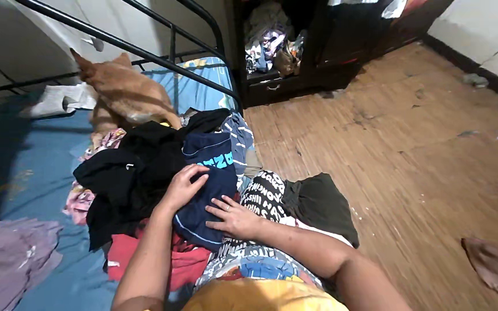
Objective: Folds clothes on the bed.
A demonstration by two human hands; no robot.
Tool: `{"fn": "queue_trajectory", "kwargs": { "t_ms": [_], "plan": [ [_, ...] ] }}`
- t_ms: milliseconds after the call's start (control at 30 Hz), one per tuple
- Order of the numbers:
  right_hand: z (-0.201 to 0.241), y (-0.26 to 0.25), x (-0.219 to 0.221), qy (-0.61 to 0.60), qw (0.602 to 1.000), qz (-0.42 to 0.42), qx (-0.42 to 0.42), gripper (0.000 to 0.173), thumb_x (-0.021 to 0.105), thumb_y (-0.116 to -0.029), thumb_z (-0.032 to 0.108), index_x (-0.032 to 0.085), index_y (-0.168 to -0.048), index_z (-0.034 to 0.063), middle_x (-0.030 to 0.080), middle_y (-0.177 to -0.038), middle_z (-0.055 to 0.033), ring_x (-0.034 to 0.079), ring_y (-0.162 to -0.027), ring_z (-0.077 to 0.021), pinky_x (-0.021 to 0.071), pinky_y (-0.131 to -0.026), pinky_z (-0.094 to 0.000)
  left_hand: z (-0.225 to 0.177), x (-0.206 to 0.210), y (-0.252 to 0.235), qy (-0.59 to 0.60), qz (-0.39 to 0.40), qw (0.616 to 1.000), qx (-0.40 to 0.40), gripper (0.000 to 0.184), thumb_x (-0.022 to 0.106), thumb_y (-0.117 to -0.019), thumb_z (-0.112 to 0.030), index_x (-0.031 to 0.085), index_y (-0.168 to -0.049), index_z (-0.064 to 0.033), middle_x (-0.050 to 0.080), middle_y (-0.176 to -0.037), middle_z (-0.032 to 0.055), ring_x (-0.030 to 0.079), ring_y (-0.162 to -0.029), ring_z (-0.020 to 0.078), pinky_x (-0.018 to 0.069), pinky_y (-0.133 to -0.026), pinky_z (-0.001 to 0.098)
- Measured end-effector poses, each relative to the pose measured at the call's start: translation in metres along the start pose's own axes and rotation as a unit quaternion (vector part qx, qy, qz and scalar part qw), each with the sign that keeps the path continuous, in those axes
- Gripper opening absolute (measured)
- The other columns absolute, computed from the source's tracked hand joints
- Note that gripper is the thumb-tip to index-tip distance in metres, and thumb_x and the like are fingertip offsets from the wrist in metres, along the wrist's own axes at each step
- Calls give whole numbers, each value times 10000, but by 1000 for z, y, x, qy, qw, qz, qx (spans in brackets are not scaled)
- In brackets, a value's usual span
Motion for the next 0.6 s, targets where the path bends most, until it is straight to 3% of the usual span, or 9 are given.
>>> {"fn": "queue_trajectory", "kwargs": {
  "t_ms": [100,200,267,333,400,433,467,533,600],
  "plan": [
    [-1,-8,-9,-44,998,-13,-32,243,578,-1040,257,769,-1080,112,583,-1465,-119,394,-1479,-369,252,-1244,-577,16,15,-20,85,124,989,-14,330,532,-1059,-312,719,-1191,-75,711,-1218,63,646,-1171,105,500,-1064,339],
    [0,-12,-37,-154,988,21,-17,306,531,-1069,263,741,-1093,41,690,-1299,-117,523,-1386,-313,329,-1218,-519,34,17,-26,171,211,961,-41,364,454,-1086,-290,695,-1193,-40,709,-1220,74,665,-1150,144,523,-1044,359],
    [-5,-19,-70,-254,966,22,32,327,517,-1076,239,716,-1102,-19,731,-1094,-162,674,-1140,-295,497,-1046,-499,45,14,-25,286,237,926,-65,455,350,-1097,-318,637,-1241,3,699,-1241,115,685,-1141,220,552,-1018,403],
    [-26,-33,-107,-350,930,-49,97,316,512,-1066,206,680,-1026,-58,683,-898,-159,664,-870,-234,533,-825,-451,53,6,-24,370,232,893,-107,634,230,-1087,-493,592,-1290,-14,704,-1258,108,691,-1143,234,562,-1006,407],
    [-69,-49,-133,-435,868,-125,202,361,467,-1087,210,655,-1178,-86,695,-1088,-184,657,-1023,-196,518,-963,-412,47,-4,-22,404,92,886,-205,727,57,-1064,-549,619,-1212,-113,759,-1038,-29,715,-924,58,587,-827,240],
    [-99,-57,-132,-469,822,-182,267,367,451,-1099,236,639,-1199,-62,681,-1119,-181,647,-1044,-205,514,-972,-423,44,-5,-21,452,1,857,-248,738,44,-1065,-578,629,-1180,-143,752,-977,-32,710,-890,48,598,-805,241],
    [-131,-63,-125,-490,767,-242,335,377,440,-1105,277,632,-1208,-32,673,-1128,-181,647,-1045,-229,522,-958,-455,55,-2,-20,526,-53,812,-247,772,122,-1040,-661,653,-1227,-132,756,-1034,17,718,-947,106,614,-837,317],
    [-183,-64,-101,-498,659,-317,467,419,425,-1110,326,619,-1235,-24,656,-1170,-230,642,-1075,-320,511,-943,-540,72,5,-21,569,-63,785,-236,882,152,-968,-781,475,-1459,-123,697,-1256,75,684,-1126,193,592,-937,446],
    [-204,-56,-73,-494,609,-321,531,474,391,-1112,376,607,-1294,-4,633,-1242,-256,623,-1126,-372,500,-940,-574,81,12,-21,497,-67,838,-215,860,443,-954,-723,331,-1543,-107,648,-1331,80,664,-1161,184,593,-947,425]
  ]
}}
Point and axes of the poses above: each hand's wrist, its own y-axis away from the middle knuckle, its own x-axis out of the palm, z = x × y, the point moved 4 cm from there along -y, towards the middle knuckle
